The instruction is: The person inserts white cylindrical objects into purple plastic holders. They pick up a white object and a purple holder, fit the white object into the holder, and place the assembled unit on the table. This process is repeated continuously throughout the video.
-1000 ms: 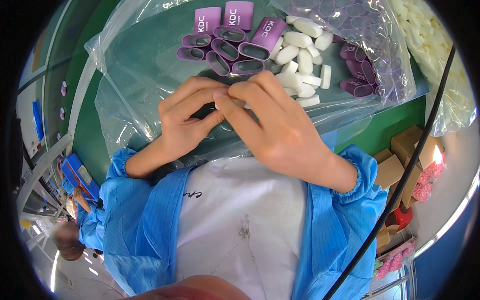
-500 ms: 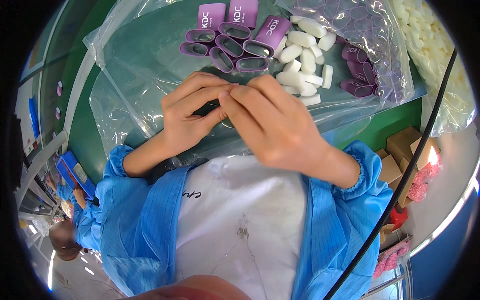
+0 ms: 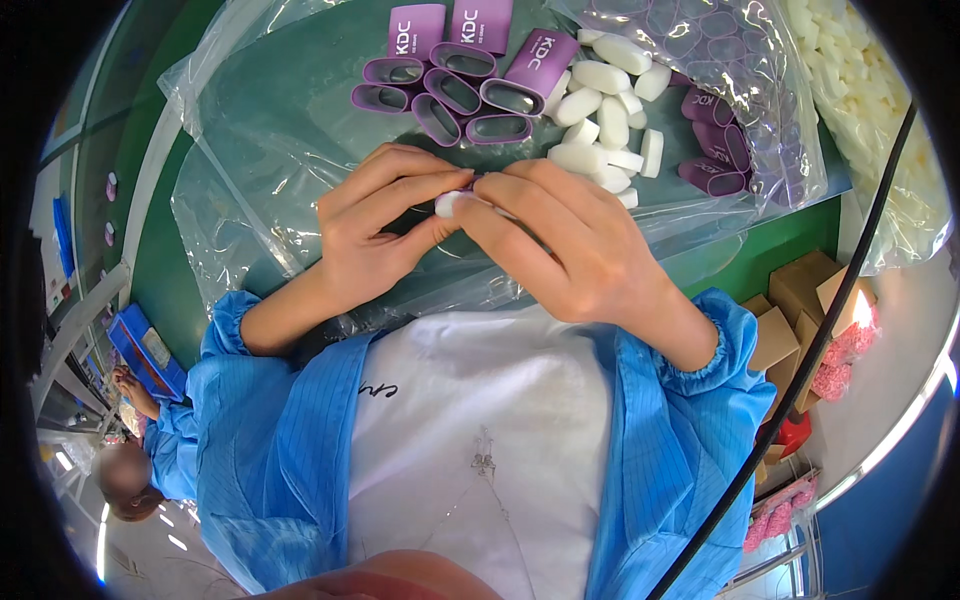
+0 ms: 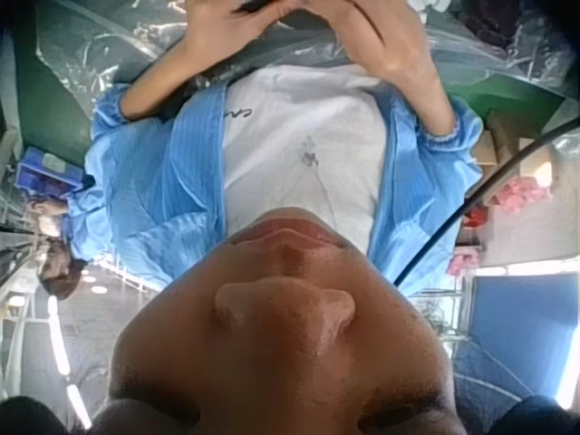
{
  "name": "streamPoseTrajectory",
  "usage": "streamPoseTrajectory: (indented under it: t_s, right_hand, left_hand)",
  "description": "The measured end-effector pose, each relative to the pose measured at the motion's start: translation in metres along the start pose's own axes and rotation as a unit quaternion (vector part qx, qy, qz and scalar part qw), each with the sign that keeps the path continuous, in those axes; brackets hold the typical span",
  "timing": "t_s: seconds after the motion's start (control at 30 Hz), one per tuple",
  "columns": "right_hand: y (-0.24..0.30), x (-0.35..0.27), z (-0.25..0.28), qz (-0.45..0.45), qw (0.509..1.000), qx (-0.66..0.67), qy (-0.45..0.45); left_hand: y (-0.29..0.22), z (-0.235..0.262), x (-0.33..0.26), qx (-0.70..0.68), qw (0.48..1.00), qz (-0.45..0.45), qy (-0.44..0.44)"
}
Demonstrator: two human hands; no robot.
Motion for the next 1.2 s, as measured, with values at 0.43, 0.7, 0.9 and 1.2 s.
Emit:
streamPoseTrajectory:
  t_s: [0.43, 0.7, 0.9, 1.2]
  right_hand:
    - [0.008, 0.015, -0.006, -0.042, 0.991, -0.046, 0.115]
    - [-0.006, 0.011, 0.003, -0.4, 0.908, 0.108, 0.061]
    - [-0.003, 0.008, -0.002, -0.445, 0.89, 0.08, 0.061]
    - [-0.005, 0.027, 0.005, -0.211, 0.963, 0.044, 0.16]
  left_hand:
    - [0.002, -0.004, 0.003, 0.006, 1.0, -0.023, -0.021]
    - [0.001, -0.006, 0.002, -0.004, 1.0, -0.007, -0.01]
    - [0.0, -0.006, 0.002, 0.002, 1.0, -0.015, 0.0]
    - [0.001, -0.004, 0.0, -0.011, 0.999, -0.025, 0.019]
Point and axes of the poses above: each hand's wrist, its own x-axis towards the middle knuckle, its own z-axis out of the back of the hand, y = z × x, the point moved 4 cm from there along x, towards the middle knuckle, and after that the axes turned 15 degrees about -y, right-handed, at the moved point
